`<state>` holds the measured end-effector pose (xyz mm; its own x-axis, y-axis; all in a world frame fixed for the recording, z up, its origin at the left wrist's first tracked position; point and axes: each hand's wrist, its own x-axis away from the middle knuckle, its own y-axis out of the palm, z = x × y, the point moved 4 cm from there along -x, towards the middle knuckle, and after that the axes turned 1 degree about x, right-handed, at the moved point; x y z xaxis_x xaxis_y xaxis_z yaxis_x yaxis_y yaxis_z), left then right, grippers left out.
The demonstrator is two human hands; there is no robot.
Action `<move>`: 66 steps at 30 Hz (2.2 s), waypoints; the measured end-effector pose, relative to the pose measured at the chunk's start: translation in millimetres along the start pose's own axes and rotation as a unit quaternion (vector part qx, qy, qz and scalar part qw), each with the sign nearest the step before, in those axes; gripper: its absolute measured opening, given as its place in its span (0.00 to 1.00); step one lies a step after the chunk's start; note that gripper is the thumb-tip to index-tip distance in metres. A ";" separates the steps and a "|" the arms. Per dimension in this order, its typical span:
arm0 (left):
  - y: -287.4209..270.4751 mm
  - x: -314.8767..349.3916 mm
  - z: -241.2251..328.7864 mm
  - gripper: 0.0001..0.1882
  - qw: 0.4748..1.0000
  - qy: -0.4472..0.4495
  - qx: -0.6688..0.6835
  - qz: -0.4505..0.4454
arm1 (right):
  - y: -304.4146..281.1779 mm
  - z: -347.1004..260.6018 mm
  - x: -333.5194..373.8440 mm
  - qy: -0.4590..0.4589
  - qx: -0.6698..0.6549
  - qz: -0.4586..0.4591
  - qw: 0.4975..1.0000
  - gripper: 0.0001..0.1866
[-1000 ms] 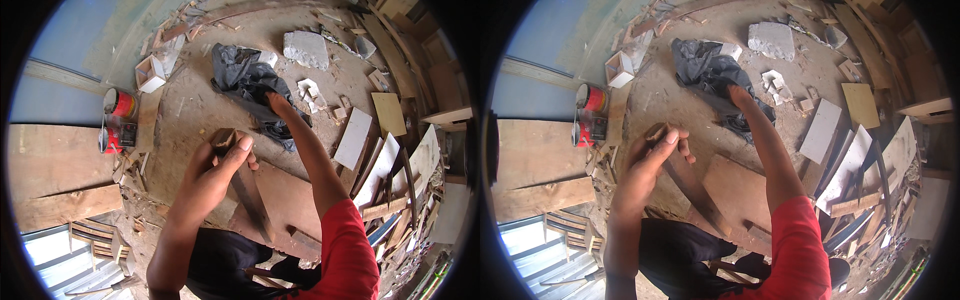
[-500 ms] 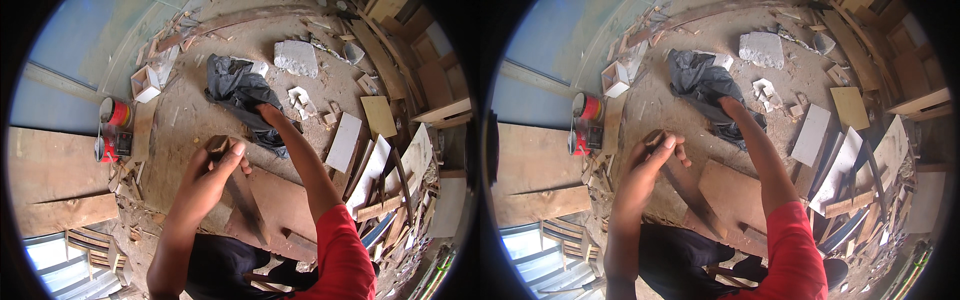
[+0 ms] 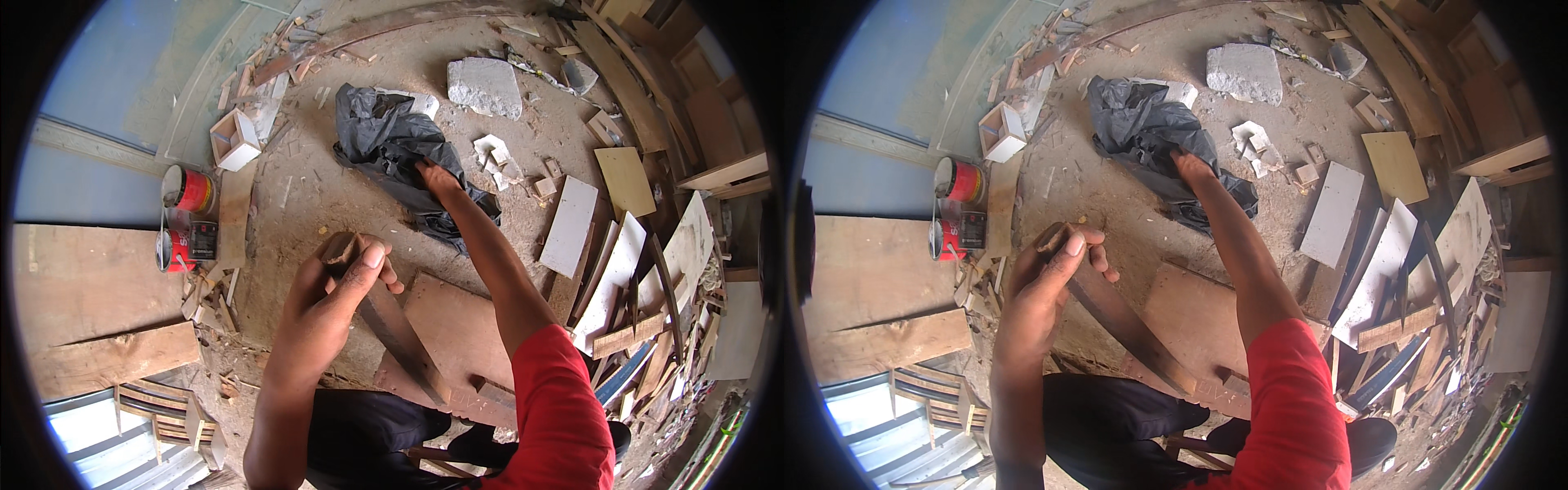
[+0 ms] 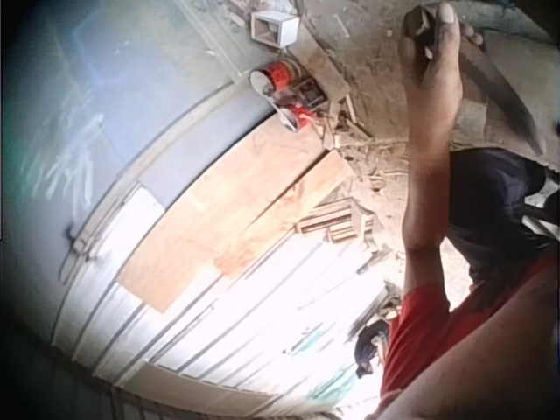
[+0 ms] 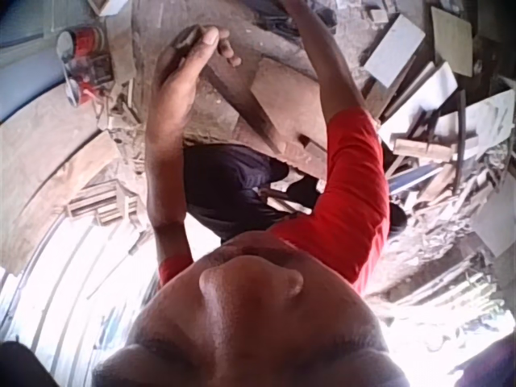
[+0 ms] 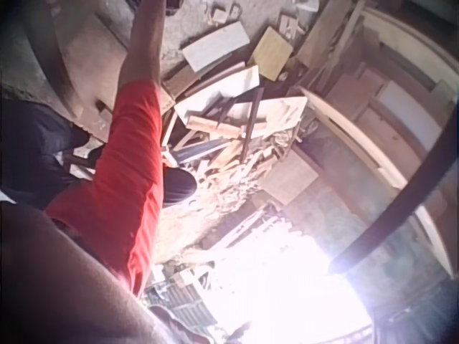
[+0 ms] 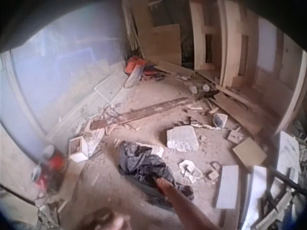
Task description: The person sits on the floor and uses a hand saw to cut a small piece of wood. They then pick up a nail, place it on the wood, and use a hammer to drive the nail into the wood to join two pieces together.
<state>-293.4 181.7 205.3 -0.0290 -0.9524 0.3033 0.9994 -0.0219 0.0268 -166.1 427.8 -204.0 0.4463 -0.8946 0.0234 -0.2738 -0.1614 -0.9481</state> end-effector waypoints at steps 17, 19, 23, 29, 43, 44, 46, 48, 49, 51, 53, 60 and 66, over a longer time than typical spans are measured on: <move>-4.4 8.7 0.4 0.13 1.000 -0.003 0.019 -0.001 | 55.4 17.8 -14.5 0.041 0.240 0.297 0.923 0.17; -4.7 4.0 3.3 0.13 1.000 -0.006 0.003 -0.017 | 63.0 22.4 -13.4 0.083 0.371 0.337 0.861 0.16; 4.5 1.9 3.6 0.13 0.999 0.006 0.033 -0.034 | 57.9 48.0 -13.6 0.066 0.278 0.318 0.904 0.11; 0.4 5.3 2.7 0.13 0.999 0.020 0.000 -0.032 | 28.8 19.1 -9.1 -0.098 0.317 0.333 0.882 0.07; 1.7 -1.7 2.5 0.14 0.999 -0.002 0.006 -0.042 | 0.3 12.4 -4.2 0.088 0.036 0.101 0.990 0.25; 3.4 -3.4 3.0 0.15 0.999 0.000 0.013 -0.045 | -5.9 17.3 4.0 0.080 0.002 0.121 0.989 0.24; 5.9 -7.2 2.4 0.15 0.999 0.005 0.024 -0.045 | -22.4 19.5 15.5 0.085 -0.028 0.125 0.988 0.23; 2.8 -9.3 -4.9 0.17 0.999 0.009 0.003 -0.037 | -41.2 7.6 22.2 0.111 -0.024 0.090 0.989 0.22; -2.8 -9.0 -9.1 0.18 0.999 0.004 -0.014 -0.030 | -55.6 -5.6 27.2 0.107 -0.007 0.095 0.990 0.19; -4.1 -8.4 -8.6 0.19 1.000 -0.011 -0.018 -0.023 | -83.9 -7.0 33.1 0.086 -0.087 0.082 0.989 0.18; -1.8 -10.8 -8.5 0.19 0.999 -0.020 -0.023 -0.024 | -112.9 -11.3 47.5 0.041 -0.181 0.113 0.976 0.17; -5.4 -6.3 -13.3 0.10 0.997 0.011 0.073 -0.021 | -202.2 -48.4 140.6 0.016 -0.618 0.115 0.777 0.15; 23.5 19.1 3.9 0.09 0.991 0.093 0.077 -0.065 | -331.0 -116.0 249.5 -0.049 -0.571 0.134 0.808 0.16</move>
<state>-270.5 164.2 215.5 -0.1393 -0.9844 0.1076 0.9723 -0.1154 0.2032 -62.9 209.7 152.5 0.2912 -0.9326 -0.2130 -0.9547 -0.2975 -0.0028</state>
